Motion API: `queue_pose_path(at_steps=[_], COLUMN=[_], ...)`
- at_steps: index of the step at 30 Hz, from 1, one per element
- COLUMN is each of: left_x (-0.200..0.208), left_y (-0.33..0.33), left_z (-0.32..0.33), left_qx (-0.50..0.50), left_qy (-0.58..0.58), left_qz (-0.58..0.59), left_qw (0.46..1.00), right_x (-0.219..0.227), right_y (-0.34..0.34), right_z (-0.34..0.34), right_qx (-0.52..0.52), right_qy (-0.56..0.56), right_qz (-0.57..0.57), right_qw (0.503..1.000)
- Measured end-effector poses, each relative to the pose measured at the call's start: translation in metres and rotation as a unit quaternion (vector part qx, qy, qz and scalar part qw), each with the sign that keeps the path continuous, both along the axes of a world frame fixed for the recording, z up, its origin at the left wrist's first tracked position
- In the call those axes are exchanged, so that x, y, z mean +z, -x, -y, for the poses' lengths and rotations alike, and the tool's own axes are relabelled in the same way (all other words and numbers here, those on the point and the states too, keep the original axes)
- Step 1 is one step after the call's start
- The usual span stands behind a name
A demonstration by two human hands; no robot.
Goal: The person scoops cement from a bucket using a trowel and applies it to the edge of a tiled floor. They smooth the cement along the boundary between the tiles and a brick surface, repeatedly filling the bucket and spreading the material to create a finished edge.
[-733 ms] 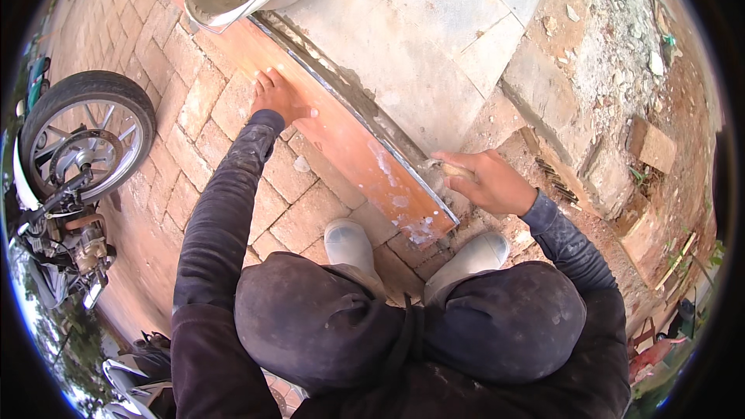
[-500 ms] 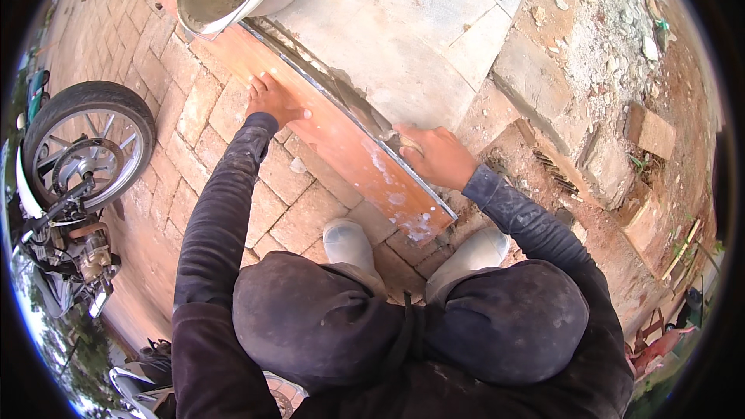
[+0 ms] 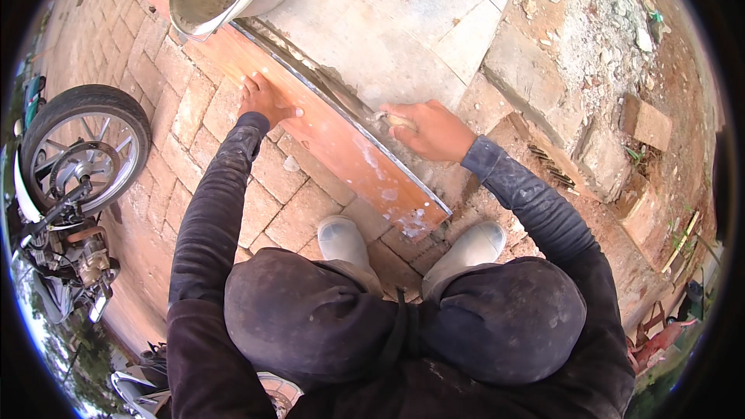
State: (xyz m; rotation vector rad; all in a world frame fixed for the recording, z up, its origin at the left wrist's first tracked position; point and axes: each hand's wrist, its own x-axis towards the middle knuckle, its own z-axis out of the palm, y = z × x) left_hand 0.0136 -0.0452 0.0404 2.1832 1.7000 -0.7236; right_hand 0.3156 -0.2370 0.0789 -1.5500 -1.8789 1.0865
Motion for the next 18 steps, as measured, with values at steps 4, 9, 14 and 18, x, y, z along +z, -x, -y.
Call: queue_pose_path(at_steps=[4, 9, 14, 18], left_x=[-0.001, -0.004, -0.004, -0.011], left_y=[0.003, 0.006, 0.011, 0.003], left_z=[0.000, 0.003, 0.002, -0.001], left_qx=[0.002, 0.001, -0.006, -0.016], left_qy=[-0.003, -0.004, -0.017, -0.016], left_qz=[0.005, 0.008, 0.015, 0.036], left_qw=[1.000, 1.000, 1.000, 0.999], right_x=[-0.011, 0.002, 0.011, -0.048], right_y=[0.015, -0.002, -0.001, 0.017], right_z=[-0.016, -0.011, -0.030, -0.052], right_qx=[-0.001, 0.021, 0.009, 0.009], right_qy=[0.028, 0.080, 0.130, -0.043], right_qz=[-0.001, -0.103, -0.069, -0.037], right_qw=[1.000, 0.991, 0.989, 0.998])
